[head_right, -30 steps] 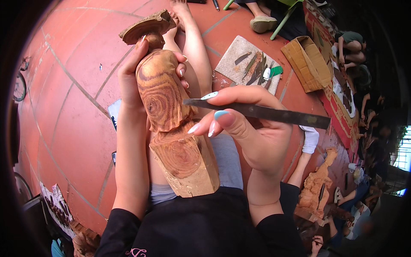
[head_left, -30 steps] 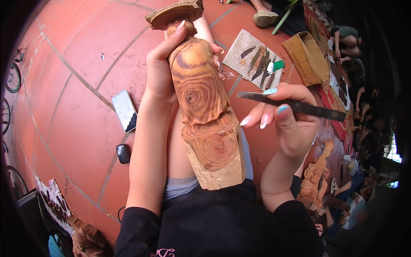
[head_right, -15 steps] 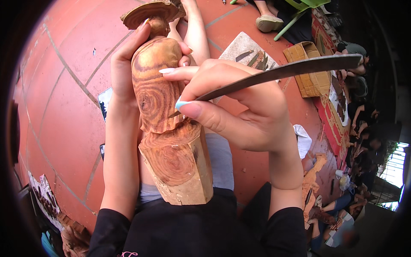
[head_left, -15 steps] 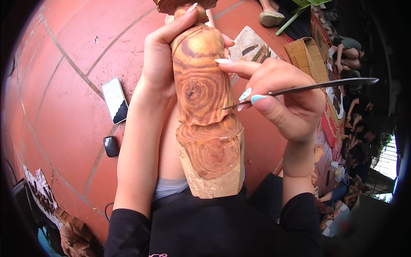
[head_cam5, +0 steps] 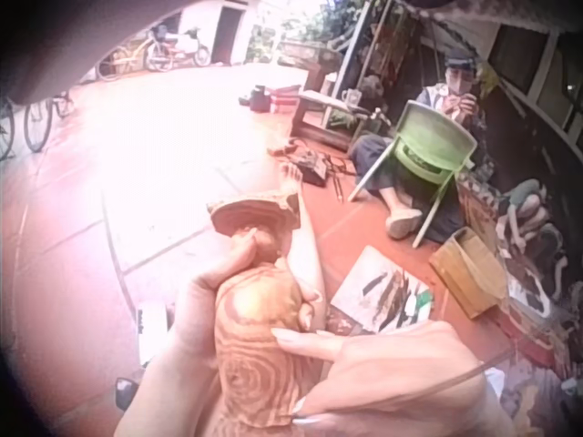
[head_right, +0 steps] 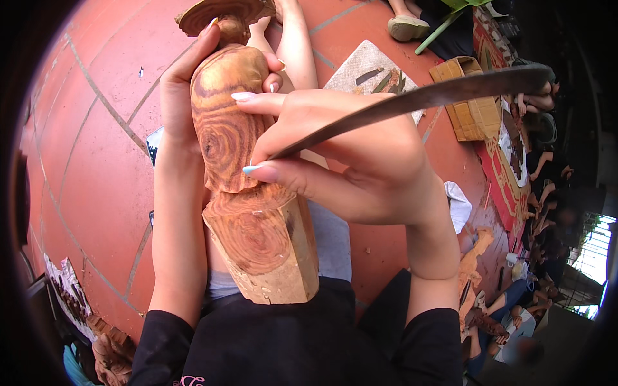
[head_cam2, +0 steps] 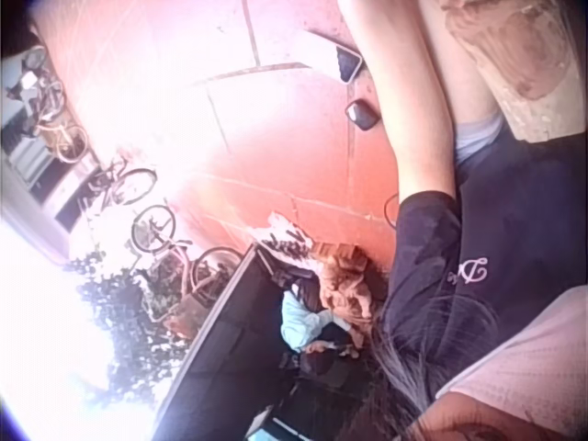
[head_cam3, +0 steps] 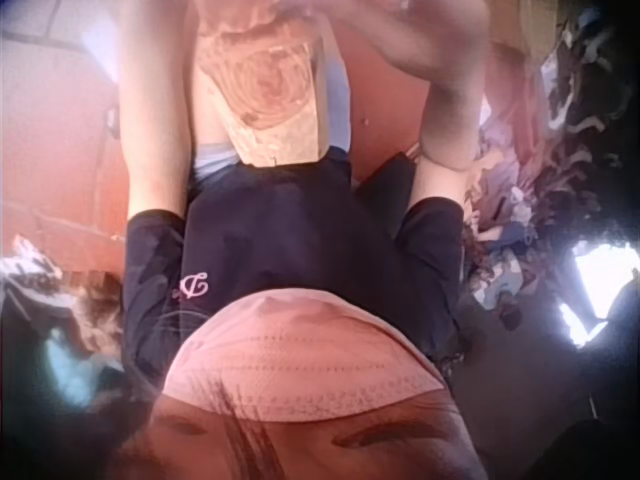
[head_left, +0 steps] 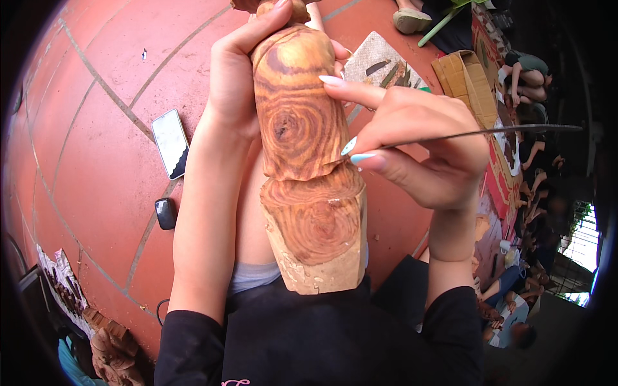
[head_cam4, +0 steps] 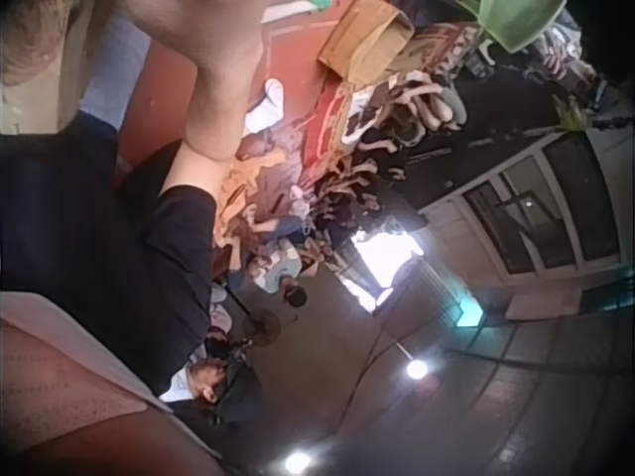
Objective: The person sits on the floor and carves a wooden figurine using a chisel. They hold the wood with one hand and use the chisel with the other to shape the surface, rotating the piece to access different areas.
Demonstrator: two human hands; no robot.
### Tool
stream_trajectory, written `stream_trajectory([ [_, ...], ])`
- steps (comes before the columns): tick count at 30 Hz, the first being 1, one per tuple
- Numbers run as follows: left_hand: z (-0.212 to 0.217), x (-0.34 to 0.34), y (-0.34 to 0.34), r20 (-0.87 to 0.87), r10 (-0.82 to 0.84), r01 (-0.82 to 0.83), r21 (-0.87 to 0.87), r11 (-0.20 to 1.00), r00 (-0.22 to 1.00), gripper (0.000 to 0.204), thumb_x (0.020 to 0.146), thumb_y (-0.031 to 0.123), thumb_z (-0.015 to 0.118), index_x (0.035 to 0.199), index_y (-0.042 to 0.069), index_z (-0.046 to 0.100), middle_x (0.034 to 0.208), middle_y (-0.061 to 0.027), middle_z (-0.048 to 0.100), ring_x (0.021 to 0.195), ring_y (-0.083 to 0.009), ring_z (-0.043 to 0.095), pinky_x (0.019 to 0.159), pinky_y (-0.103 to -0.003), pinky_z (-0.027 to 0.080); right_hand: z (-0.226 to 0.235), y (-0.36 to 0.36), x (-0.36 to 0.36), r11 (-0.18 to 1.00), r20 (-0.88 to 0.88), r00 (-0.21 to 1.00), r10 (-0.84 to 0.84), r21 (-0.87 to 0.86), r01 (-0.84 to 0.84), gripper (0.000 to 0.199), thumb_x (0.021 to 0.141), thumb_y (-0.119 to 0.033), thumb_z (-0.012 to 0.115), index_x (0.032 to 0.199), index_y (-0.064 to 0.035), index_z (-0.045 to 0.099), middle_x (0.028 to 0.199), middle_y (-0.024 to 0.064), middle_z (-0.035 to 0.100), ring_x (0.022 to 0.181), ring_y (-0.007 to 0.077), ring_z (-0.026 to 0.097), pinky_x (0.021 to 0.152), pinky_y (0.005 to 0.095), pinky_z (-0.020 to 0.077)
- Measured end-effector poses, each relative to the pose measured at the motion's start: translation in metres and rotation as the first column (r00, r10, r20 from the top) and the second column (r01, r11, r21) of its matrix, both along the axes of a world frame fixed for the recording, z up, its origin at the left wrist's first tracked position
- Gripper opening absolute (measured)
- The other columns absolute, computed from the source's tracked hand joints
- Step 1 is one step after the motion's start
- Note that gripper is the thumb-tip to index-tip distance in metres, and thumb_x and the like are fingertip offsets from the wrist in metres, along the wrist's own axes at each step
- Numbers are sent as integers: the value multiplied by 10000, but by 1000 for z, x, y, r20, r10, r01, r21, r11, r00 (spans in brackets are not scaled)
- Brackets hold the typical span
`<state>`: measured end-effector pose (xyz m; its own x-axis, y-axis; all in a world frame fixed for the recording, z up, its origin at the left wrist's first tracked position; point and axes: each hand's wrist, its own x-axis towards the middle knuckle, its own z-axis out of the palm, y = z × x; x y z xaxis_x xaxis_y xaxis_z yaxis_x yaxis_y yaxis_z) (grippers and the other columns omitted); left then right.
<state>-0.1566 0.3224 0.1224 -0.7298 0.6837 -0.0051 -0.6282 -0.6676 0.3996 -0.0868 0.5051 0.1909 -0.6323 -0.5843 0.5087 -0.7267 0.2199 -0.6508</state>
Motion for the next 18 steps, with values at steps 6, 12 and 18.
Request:
stream_trajectory([
  [6,-3,-1,1,-38,-43,44,18,999,998,668,967,498,380,1021,-136,585,840,-265,627,731,-313,657,696,-375,569,4,-2,-2,996,-83,996,-17,83,24,115,755,-18,730,806,64,668,687,126,646,613,208,617,820,497,567],
  [12,1,0,1,-4,-39,39,-3,999,999,666,969,492,380,1019,-139,585,837,-262,632,728,-319,662,705,-382,574,5,-3,-4,988,-129,982,-139,43,145,160,732,-81,777,778,37,679,725,151,683,638,219,653,554,270,427],
  [18,3,3,-1,-8,-34,34,21,999,999,651,975,469,381,1009,-146,592,836,-258,648,735,-325,670,706,-386,582,9,-6,0,985,-140,986,-92,136,111,138,735,-67,770,763,29,674,673,111,655,649,233,665,587,288,478],
])
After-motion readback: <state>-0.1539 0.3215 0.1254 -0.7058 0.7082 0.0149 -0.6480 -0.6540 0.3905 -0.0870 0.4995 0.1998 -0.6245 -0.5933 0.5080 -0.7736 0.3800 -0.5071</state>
